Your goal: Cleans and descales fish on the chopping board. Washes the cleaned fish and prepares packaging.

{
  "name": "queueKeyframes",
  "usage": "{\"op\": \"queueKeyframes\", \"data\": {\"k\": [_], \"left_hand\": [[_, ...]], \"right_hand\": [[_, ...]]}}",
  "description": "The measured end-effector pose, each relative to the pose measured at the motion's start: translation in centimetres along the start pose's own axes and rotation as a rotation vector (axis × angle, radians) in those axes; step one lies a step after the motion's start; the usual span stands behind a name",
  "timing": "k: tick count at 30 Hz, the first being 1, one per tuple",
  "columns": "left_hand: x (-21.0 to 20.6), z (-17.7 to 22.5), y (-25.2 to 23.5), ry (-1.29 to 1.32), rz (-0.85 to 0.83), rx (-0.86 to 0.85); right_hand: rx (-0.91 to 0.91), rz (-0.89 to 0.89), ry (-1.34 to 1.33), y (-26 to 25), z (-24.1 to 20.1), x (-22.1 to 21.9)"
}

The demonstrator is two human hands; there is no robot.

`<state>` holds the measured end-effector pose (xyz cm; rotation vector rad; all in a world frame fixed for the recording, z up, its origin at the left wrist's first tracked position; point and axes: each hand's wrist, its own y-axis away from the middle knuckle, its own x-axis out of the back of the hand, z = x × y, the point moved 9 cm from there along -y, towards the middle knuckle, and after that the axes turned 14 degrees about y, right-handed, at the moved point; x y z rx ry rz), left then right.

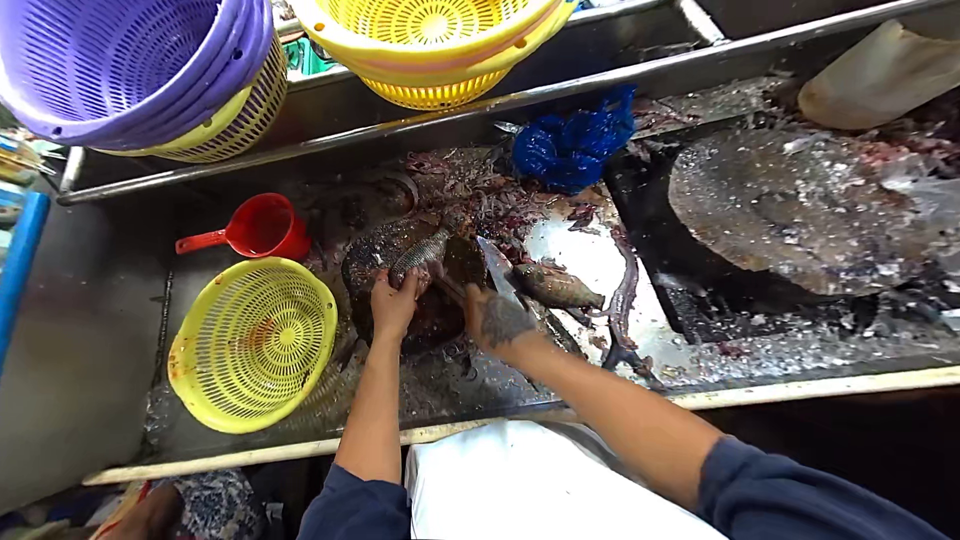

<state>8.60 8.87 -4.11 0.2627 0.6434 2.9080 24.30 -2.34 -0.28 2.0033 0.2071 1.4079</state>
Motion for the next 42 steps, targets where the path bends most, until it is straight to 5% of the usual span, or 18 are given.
{"op": "queueKeyframes", "data": {"k": [4, 10, 15, 19, 22, 25, 27, 29, 32, 37, 42], "left_hand": [[-0.7, 0.0, -0.3, -0.04, 0.035, 0.012], [-0.3, 0.4, -0.7, 0.007, 0.036, 0.072], [0.0, 0.4, -0.3, -0.018, 0.008, 0.085], [0.9, 0.3, -0.3, -0.013, -0.001, 0.097], [1.6, 0.2, -0.5, -0.009, -0.011, 0.143], [1.3, -0.2, -0.6, 0.024, -0.025, 0.17], [1.3, -0.6, -0.5, 0.1, -0.008, 0.193], [1.4, -0.3, -0.8, 0.184, 0.015, 0.193], [1.6, -0.2, -1.2, 0.25, -0.016, 0.185], [1.6, 0.5, -0.5, 0.363, -0.017, 0.155], [0.2, 0.0, -0.7, 0.47, -0.123, 0.156]], "right_hand": [[-0.024, 0.256, -0.095, -5.3, 1.6, 4.1], [0.037, -0.034, 0.001, 0.7, 0.4, 1.6], [0.024, 0.167, -0.011, -7.2, 0.2, 7.9], [0.15, 0.08, 0.081, -4.4, -1.1, 3.6], [0.137, -0.111, 0.118, -1.0, -1.3, 4.5], [0.055, 0.006, 0.05, -6.6, -1.1, 7.4], [0.074, 0.093, 0.003, -7.6, -1.6, 5.2], [0.107, 0.028, -0.005, -4.0, -2.4, 1.0], [0.127, -0.156, 0.049, -0.5, -2.7, 0.5], [0.009, 0.013, -0.09, -5.6, -0.3, 4.7], [0.13, 0.191, -0.123, -6.3, -1.6, 7.3]]}}
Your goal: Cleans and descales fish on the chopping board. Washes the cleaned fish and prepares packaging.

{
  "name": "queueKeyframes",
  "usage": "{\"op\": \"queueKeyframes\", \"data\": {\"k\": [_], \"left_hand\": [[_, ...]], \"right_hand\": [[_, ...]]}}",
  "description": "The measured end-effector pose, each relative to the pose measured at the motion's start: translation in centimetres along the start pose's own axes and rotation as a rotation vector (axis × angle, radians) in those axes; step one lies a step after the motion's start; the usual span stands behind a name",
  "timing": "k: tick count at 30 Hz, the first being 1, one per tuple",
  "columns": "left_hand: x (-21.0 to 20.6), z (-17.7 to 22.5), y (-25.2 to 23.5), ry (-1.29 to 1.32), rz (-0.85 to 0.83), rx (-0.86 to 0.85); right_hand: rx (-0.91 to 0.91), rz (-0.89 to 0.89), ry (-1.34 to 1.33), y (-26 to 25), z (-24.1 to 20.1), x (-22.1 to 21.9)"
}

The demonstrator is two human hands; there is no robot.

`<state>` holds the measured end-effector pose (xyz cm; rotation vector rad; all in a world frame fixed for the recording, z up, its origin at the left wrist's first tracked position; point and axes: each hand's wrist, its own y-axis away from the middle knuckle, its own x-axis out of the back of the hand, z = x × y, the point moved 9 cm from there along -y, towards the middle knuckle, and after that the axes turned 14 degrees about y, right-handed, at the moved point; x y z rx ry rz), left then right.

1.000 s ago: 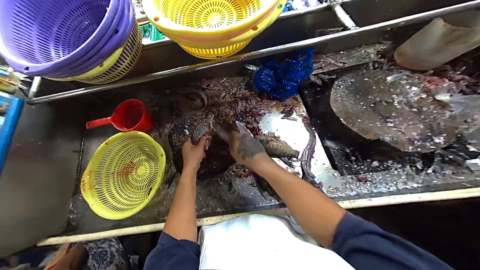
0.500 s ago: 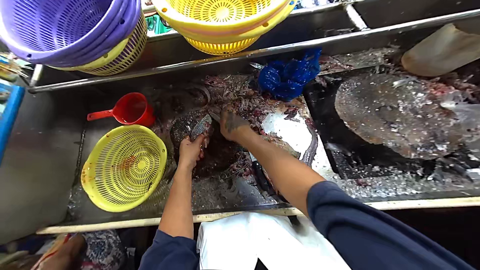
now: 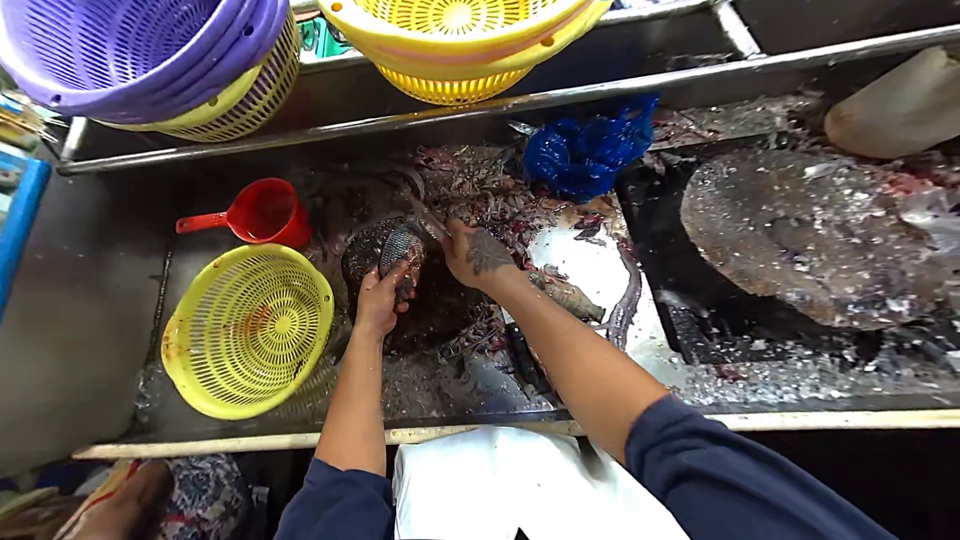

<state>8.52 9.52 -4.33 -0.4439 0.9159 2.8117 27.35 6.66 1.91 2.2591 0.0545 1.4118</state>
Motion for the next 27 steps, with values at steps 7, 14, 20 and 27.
{"op": "queueKeyframes", "data": {"k": [7, 14, 20, 27], "left_hand": [[0.1, -0.8, -0.4, -0.021, 0.064, -0.038], [0.8, 0.4, -0.2, -0.367, 0.156, -0.139], [1.1, 0.3, 0.7, -0.544, 0.162, -0.151], [0.0, 1.9, 2.5, -0.839, 0.313, -0.456]], "right_hand": [[0.031, -0.203, 0.17, 5.3, -0.5, -2.4], [0.13, -0.26, 0.116, 5.6, -0.2, -3.9], [0.066, -0.078, 0.08, 1.7, 2.5, -2.9], [0.037, -0.167, 0.143, 5.0, 1.1, -4.9]]}}
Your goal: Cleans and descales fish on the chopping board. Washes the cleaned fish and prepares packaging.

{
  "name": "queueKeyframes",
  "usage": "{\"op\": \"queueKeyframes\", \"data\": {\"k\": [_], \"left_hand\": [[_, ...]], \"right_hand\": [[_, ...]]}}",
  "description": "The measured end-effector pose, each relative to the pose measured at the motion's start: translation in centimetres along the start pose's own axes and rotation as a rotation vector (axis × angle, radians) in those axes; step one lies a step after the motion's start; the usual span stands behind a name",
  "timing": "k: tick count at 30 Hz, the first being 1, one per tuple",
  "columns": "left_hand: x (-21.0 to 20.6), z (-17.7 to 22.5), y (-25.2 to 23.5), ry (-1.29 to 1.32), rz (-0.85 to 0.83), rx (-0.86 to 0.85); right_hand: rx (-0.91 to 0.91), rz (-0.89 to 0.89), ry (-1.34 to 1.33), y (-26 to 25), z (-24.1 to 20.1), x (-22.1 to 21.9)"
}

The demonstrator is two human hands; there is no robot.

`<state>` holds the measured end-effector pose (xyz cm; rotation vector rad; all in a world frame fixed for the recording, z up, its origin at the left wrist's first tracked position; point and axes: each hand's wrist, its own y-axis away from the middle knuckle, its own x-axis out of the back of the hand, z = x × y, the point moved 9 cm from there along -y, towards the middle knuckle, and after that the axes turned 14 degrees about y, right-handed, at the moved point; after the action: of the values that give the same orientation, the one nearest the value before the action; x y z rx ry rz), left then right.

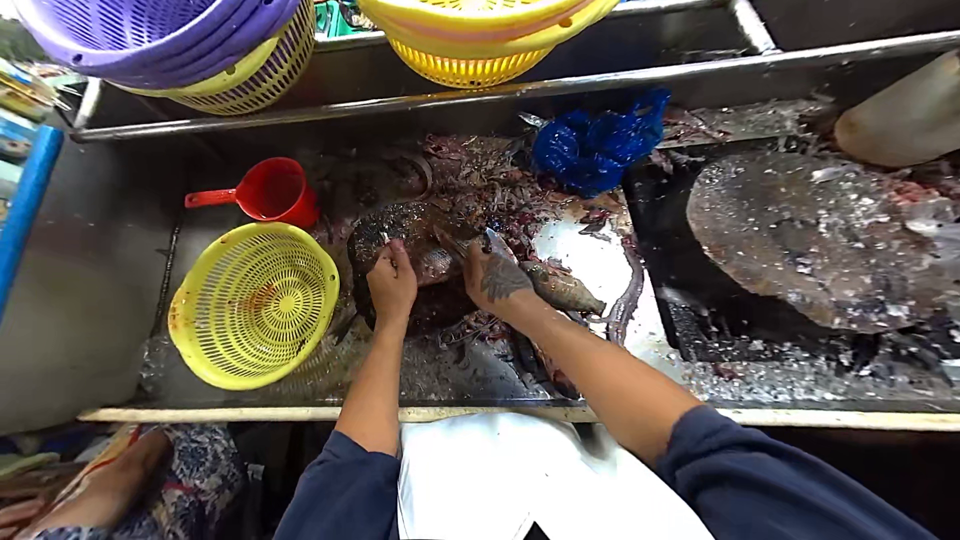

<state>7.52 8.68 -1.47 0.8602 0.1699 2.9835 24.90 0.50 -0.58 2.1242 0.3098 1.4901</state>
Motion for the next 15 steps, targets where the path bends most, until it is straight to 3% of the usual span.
{"op": "queueKeyframes", "data": {"k": [3, 7, 10, 12, 15], "left_hand": [[-0.6, 0.6, 0.5, -0.096, 0.056, -0.074], [-1.0, 0.8, 1.8, -0.179, 0.105, -0.175], [-1.1, 1.0, 2.0, -0.154, 0.121, -0.227], [-0.9, 0.8, 1.9, -0.173, 0.095, -0.189], [-0.9, 0.4, 2.0, -0.239, -0.08, -0.019]], "right_hand": [[0.063, -0.071, -0.129, 2.1, -3.3, -1.0], [-0.035, -0.004, -0.121, 1.3, -1.7, -1.7], [0.067, -0.042, -0.15, 2.4, -2.9, -2.5], [0.032, 0.016, -0.185, 1.8, -1.0, -1.9], [-0.093, 0.055, -0.103, 1.9, 1.3, -2.1]]}}
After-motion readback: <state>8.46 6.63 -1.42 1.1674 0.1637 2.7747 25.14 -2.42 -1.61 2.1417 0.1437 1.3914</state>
